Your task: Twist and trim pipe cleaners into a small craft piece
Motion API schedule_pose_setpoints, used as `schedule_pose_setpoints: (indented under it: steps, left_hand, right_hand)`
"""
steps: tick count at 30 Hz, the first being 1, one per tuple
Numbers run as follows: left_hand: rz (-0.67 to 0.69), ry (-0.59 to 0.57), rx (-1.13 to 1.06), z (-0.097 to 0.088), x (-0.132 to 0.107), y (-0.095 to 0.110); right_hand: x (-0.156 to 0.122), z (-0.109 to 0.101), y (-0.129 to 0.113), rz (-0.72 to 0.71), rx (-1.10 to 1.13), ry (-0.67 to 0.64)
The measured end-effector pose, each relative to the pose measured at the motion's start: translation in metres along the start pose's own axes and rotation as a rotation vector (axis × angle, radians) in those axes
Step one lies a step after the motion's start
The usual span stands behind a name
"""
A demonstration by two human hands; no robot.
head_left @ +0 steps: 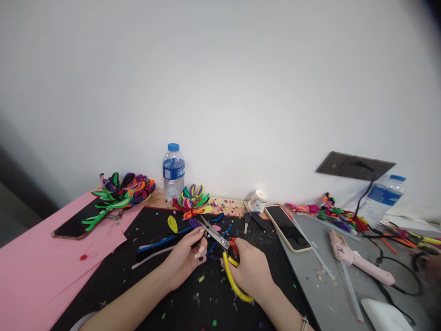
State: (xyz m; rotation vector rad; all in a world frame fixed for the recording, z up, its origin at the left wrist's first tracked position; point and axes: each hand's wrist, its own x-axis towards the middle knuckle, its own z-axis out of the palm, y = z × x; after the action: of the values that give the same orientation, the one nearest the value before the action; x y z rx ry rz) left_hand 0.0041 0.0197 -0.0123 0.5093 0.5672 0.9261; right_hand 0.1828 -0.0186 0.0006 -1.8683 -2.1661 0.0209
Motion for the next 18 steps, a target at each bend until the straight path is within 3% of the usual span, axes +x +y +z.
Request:
schedule_pose_setpoints:
  steps: [18]
  left_hand:
    - [-0.057,0.007,-0.115,-0.0002,-0.0005,0.0008]
  right_hand:
    - [-0.0008,0.0038,-0.0026,-0.024,0.033,0.059]
